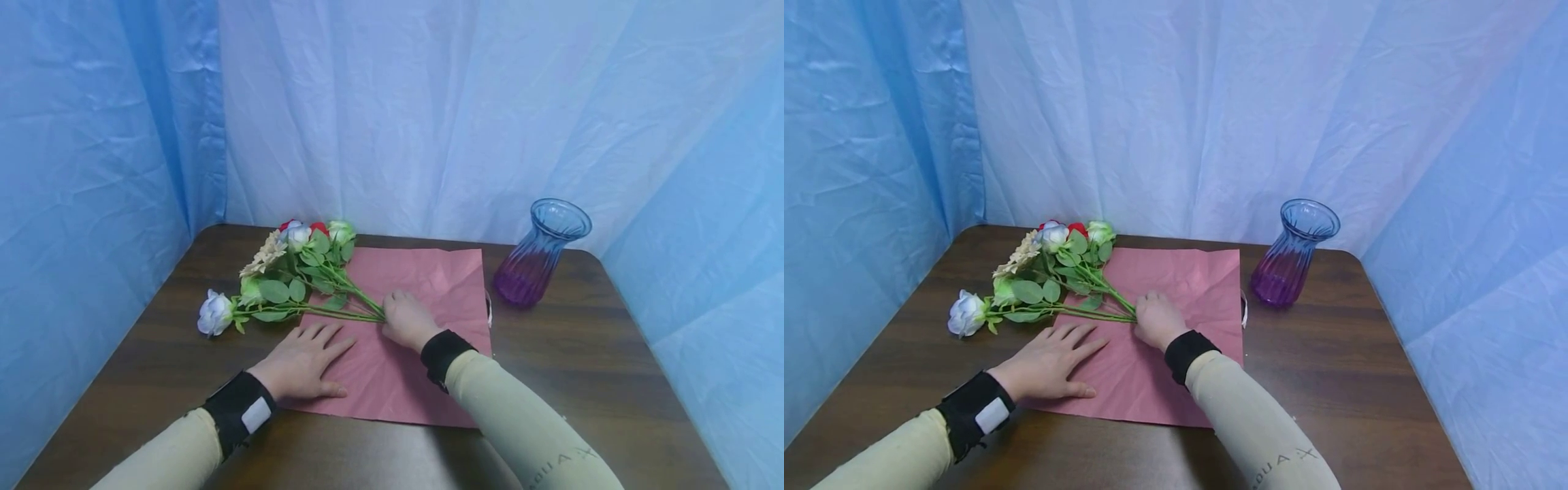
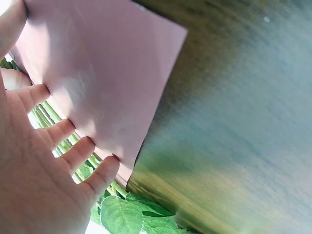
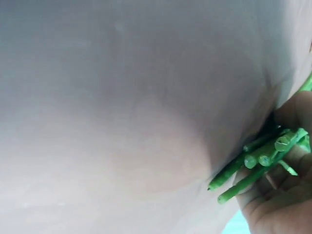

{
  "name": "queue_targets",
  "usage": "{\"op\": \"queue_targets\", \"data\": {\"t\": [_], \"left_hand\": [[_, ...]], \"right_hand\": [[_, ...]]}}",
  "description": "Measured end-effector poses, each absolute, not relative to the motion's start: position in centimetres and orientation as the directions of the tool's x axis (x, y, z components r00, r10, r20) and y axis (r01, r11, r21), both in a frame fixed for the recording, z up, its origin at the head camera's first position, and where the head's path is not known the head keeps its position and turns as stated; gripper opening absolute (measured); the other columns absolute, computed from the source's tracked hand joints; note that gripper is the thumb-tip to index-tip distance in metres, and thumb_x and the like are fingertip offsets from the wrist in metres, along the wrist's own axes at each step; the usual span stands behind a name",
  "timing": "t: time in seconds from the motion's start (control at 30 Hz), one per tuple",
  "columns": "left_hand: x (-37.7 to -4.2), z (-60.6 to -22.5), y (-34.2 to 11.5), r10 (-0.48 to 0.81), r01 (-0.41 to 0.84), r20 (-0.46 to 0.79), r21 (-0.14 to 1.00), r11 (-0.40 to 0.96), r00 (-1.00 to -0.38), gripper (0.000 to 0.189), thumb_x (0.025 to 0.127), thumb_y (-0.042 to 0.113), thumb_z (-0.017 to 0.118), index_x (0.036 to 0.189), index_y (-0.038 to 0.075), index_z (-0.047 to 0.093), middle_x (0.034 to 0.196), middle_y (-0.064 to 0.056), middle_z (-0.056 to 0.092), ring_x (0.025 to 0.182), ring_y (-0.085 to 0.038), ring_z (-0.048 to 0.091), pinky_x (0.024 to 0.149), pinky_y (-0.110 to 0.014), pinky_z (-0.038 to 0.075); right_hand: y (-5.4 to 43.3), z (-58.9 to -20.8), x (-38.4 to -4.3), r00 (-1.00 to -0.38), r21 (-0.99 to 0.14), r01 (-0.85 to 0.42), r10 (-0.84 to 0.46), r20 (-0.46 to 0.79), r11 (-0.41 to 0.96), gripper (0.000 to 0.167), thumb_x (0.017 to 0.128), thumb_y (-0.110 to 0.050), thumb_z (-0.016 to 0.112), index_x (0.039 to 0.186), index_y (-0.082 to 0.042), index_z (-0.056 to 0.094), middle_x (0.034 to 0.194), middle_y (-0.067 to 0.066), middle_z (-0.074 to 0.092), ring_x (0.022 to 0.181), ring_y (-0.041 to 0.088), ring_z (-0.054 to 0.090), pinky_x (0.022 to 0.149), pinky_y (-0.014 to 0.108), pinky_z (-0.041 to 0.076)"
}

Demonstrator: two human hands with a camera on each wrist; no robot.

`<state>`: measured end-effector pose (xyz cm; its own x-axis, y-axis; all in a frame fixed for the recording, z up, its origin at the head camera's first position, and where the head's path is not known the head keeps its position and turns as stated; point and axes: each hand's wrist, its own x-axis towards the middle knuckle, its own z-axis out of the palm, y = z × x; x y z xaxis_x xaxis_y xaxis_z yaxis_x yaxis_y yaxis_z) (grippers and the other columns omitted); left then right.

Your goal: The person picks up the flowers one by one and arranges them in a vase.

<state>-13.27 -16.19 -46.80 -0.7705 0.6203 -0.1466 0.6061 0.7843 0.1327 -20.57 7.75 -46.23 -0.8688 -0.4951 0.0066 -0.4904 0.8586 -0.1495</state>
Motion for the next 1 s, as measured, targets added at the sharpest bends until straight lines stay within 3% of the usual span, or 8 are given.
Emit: {"op": "queue_targets", "data": {"t": [0.47,0.73,1.0], "left_hand": [[-13.0,-46.3,-15.8,0.611,0.602,-0.155,0.104,0.792,-0.776,0.088,0.088,0.071,0.063,0.158,0.022,0.041,0.163,-0.018,0.033,0.149,-0.041,0.029,0.113,-0.066,0.028],[-12.8,-46.4,-15.9,0.612,0.6,-0.15,0.12,0.791,-0.777,0.087,0.089,0.071,0.062,0.159,0.022,0.04,0.163,-0.017,0.033,0.149,-0.041,0.029,0.113,-0.067,0.027],[-12.8,-46.4,-16.1,0.604,0.59,-0.159,0.13,0.797,-0.781,0.089,0.088,0.072,0.062,0.159,0.022,0.039,0.163,-0.017,0.033,0.148,-0.041,0.029,0.113,-0.069,0.026]], "right_hand": [[7.7,-46.1,-20.0,-0.875,-0.143,-0.48,-0.485,0.004,0.865,0.014,0.091,-0.01,0.068,0.095,-0.006,0.056,0.087,0.007,0.057,0.09,0.025,0.059,0.085,0.041,0.051],[8.7,-46.2,-20.1,-0.877,-0.341,-0.428,-0.476,-0.068,0.837,0.011,0.105,-0.015,0.05,0.099,-0.009,0.043,0.072,0.004,0.053,0.065,0.02,0.054,0.064,0.039,0.049],[10.8,-46.0,-20.3,-0.863,-0.425,-0.438,-0.504,-0.049,0.792,0.006,0.109,-0.011,0.044,0.106,-0.009,0.039,0.084,0.006,0.059,0.071,0.019,0.056,0.064,0.036,0.047]]}}
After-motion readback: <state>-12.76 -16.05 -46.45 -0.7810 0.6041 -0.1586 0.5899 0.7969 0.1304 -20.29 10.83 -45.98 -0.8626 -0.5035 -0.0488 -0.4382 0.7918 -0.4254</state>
